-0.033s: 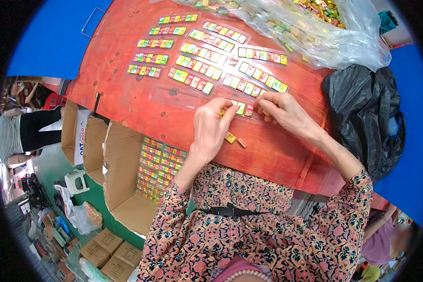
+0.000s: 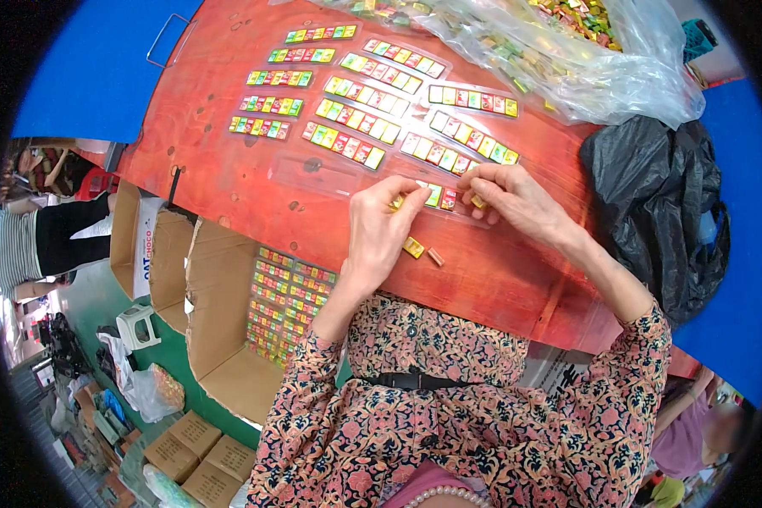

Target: Organizing small packaged items on a table and placing them into a box.

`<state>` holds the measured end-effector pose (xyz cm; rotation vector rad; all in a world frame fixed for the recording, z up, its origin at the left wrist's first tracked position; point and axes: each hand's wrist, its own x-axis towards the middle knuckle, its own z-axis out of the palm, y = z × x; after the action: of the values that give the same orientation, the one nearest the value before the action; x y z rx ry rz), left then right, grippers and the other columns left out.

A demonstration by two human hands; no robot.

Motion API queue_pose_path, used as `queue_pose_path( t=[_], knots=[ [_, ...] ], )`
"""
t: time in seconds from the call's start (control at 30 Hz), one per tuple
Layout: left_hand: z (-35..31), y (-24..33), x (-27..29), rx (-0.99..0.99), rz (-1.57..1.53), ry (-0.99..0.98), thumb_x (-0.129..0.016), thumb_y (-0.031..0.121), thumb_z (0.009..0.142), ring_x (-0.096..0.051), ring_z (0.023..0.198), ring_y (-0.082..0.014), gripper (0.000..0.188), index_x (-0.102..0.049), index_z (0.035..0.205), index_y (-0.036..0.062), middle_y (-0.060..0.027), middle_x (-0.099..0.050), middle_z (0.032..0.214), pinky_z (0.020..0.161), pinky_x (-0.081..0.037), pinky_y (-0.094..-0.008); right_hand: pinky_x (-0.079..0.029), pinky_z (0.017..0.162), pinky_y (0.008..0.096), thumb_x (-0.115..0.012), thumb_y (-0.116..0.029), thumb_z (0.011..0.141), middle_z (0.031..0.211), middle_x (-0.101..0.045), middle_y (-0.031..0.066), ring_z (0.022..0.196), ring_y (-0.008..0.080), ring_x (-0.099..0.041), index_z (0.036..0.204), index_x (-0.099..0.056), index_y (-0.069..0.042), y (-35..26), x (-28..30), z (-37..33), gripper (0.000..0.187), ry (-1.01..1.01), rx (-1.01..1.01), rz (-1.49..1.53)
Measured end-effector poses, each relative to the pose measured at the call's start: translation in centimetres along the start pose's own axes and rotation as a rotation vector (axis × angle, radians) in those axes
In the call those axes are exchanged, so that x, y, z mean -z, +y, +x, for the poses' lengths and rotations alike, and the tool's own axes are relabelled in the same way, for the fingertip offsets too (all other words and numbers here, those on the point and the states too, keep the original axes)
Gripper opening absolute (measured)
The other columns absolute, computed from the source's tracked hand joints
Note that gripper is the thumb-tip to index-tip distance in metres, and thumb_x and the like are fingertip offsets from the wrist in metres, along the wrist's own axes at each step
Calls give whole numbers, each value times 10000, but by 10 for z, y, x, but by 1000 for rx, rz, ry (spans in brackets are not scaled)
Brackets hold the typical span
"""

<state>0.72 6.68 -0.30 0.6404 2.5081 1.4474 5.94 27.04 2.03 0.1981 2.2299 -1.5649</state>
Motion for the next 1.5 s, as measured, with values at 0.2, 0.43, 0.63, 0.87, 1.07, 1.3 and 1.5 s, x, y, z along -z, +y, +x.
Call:
queue_pose_path(
  t=[0.2,0.43,0.63,0.87,1.07,1.3,1.5],
  knots=[
    [7,-3,19,506,-1092,-270,-504,311,948,-593,587,-125,356,-608,983,-28,-97,-643,736,478,-438,-214,-470,626,219,-521,-92,878,829,-603,28,734,84,-580,1114,-535,36,-4,-2,-7,269,0,-44,459],
    [4,-11,24,666,-1614,-364,-330,410,987,-581,1065,-346,555,-486,1202,-78,-259,-553,1178,837,-538,-399,-473,619,211,-550,-80,867,845,-614,26,738,79,-592,1097,-554,40,-3,-3,-6,259,38,3,473],
    [-1,-8,23,629,-1847,-388,-303,403,990,-405,1245,-405,613,-323,1331,-106,-293,-332,1386,1045,-337,-532,-471,714,234,-575,-104,888,921,-633,23,794,73,-566,1013,-631,8,-21,-10,-6,177,-4,55,400],
    [-4,-5,26,615,-1848,-391,-324,407,987,-513,1145,-323,588,-391,1289,-93,-239,-495,1257,964,-444,-481,-471,710,240,-629,-42,812,916,-648,55,806,106,-590,975,-618,18,-36,-32,-3,174,145,317,-27],
    [-8,2,18,588,-1773,-346,-344,387,989,-560,1068,-243,549,-423,1279,-72,-174,-544,1209,871,-492,-407,-512,657,320,-671,-34,716,911,-613,107,798,252,-619,912,-597,-3,-39,-46,5,212,265,767,-346],
    [-10,6,22,624,-1676,-402,-462,291,965,-586,1025,-230,428,-485,1241,-35,-126,-590,1137,905,-501,-390,-474,635,329,-669,-65,744,805,-583,94,768,239,-587,924,-638,-38,-33,-33,5,184,260,633,-294],
    [-10,16,16,653,-1478,-229,-560,133,914,-616,933,-174,265,-552,1144,2,-94,-609,1077,849,-539,-355,-445,598,302,-666,-86,782,751,-563,80,682,164,-561,886,-675,-3,-37,-26,-1,132,274,428,-36]
  ],
)
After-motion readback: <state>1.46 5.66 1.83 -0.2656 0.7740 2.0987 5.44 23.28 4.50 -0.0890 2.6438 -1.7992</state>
